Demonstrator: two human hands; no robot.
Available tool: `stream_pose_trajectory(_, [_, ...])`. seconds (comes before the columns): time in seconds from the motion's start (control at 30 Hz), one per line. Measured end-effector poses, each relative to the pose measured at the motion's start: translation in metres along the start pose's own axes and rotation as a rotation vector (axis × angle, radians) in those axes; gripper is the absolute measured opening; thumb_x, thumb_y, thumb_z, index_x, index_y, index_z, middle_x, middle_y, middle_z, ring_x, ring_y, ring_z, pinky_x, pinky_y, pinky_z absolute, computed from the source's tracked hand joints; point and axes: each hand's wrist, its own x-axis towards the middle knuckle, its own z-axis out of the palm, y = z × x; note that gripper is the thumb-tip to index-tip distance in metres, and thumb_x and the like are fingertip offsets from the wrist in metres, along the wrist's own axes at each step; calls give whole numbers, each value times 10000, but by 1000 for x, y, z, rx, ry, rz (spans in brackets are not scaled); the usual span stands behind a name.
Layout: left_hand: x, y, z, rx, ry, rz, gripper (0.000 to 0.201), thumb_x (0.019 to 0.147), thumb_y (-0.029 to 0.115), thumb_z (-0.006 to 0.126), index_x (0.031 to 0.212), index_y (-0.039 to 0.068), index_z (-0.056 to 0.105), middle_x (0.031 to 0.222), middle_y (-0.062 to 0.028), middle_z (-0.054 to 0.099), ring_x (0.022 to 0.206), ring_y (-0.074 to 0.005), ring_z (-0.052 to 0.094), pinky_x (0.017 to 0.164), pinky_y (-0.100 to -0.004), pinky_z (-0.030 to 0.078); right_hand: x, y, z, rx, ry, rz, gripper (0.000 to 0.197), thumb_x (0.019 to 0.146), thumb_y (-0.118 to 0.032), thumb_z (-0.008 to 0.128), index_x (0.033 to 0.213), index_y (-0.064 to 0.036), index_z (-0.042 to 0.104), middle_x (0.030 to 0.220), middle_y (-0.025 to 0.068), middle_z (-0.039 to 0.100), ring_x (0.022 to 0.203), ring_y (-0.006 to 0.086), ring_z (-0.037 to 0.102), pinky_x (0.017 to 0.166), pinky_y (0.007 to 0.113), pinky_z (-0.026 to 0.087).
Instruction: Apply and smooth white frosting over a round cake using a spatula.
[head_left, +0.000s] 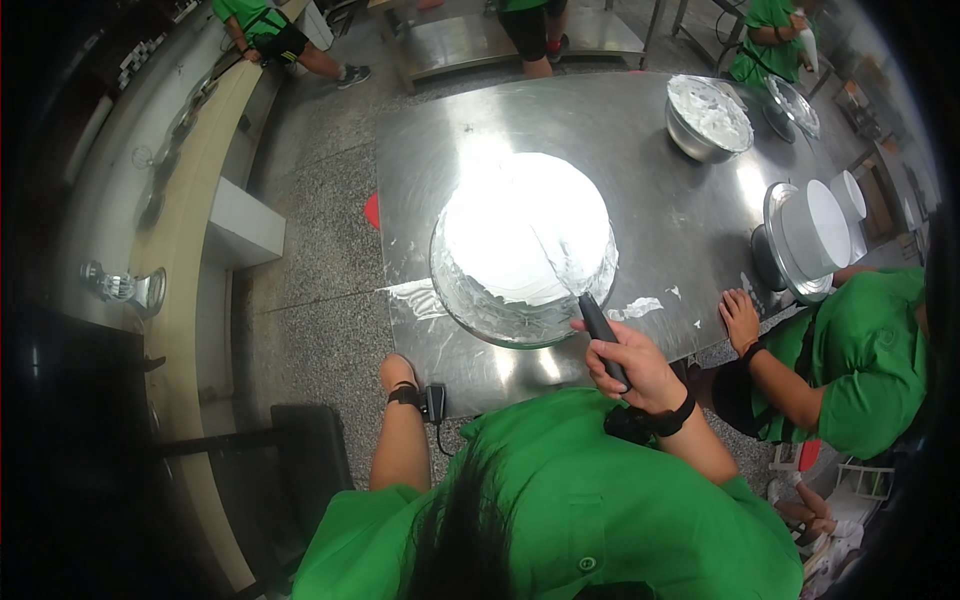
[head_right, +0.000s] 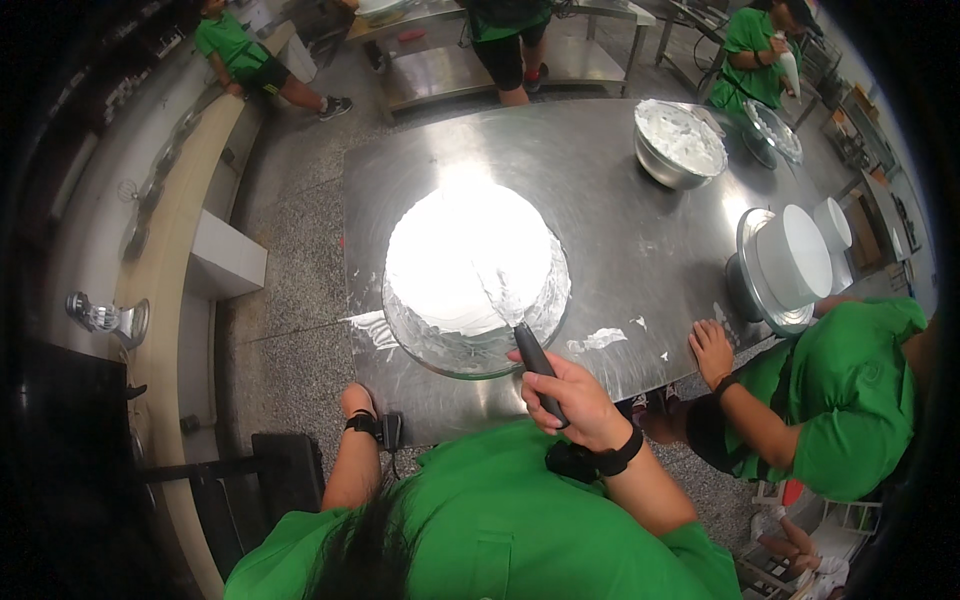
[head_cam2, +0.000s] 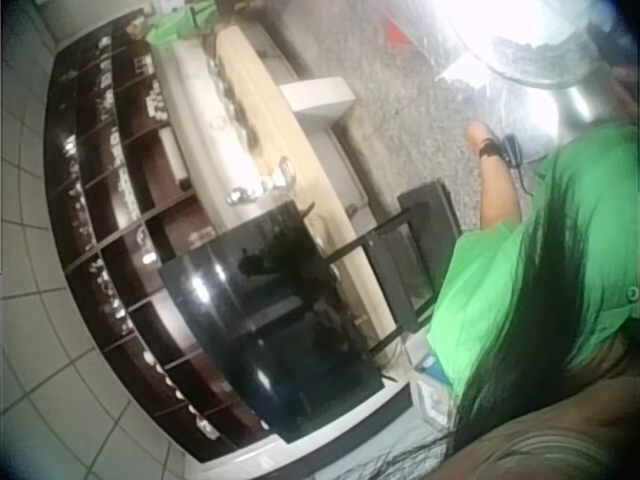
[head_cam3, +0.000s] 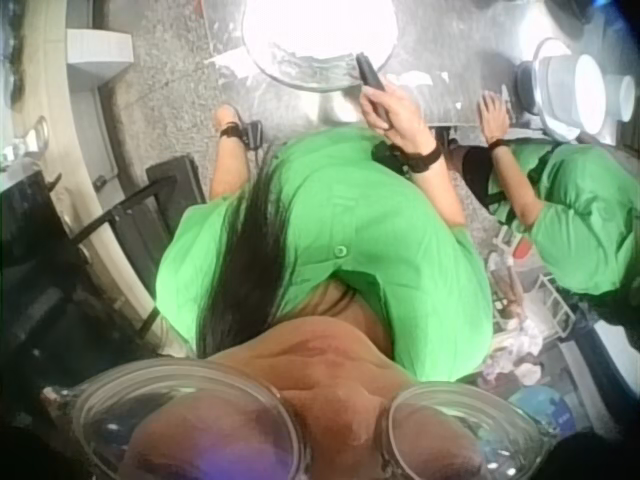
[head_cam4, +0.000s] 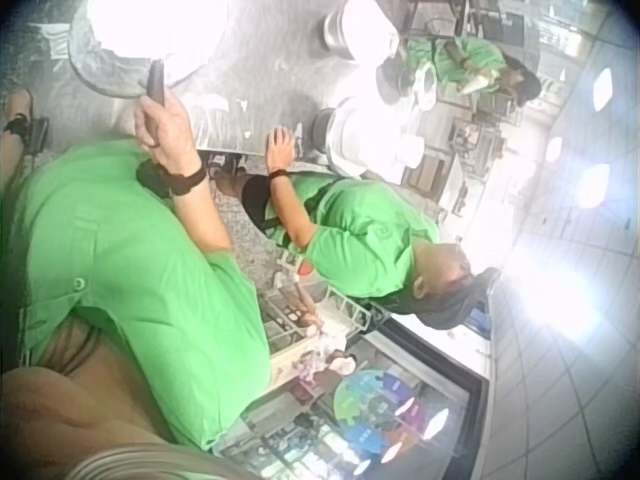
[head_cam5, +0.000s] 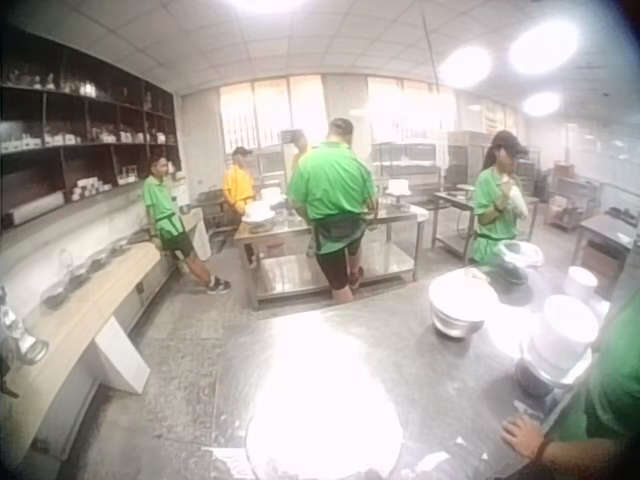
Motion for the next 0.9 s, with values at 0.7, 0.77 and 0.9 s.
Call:
stream_pose_trajectory(0.7, [5, -4, 2, -16, 2, 12, 477, 929, 271, 373, 1097, -116, 595, 1171, -281, 593, 1069, -413, 577, 902, -437, 430, -15, 11, 25, -913, 394, -405, 505, 845, -114, 642, 1302, 17, 470, 848, 81, 613, 744, 149, 576, 687, 278, 471])
stream_pose_trajectory(0.77, [11, -7, -1, -21, 0, 8, 472, 911, 262, 397, 1135, -114, 576, 1177, -263, 594, 1058, -391, 587, 906, -430, 436, -15, 13, 26, -958, 391, -423, 513, 842, -112, 645, 1306, 15, 466, 859, 94, 617, 750, 165, 585, 691, 288, 475])
stream_pose_trajectory(0.9, [-13, 9, 0, -56, 28, -58, 475, 891, 246, 417, 1178, -107, 555, 1187, -247, 591, 1049, -378, 594, 917, -429, 437, -10, 20, 18, -1027, 387, -487, 542, 831, -116, 661, 1312, 14, 449, 846, 111, 620, 741, 185, 595, 691, 302, 480])
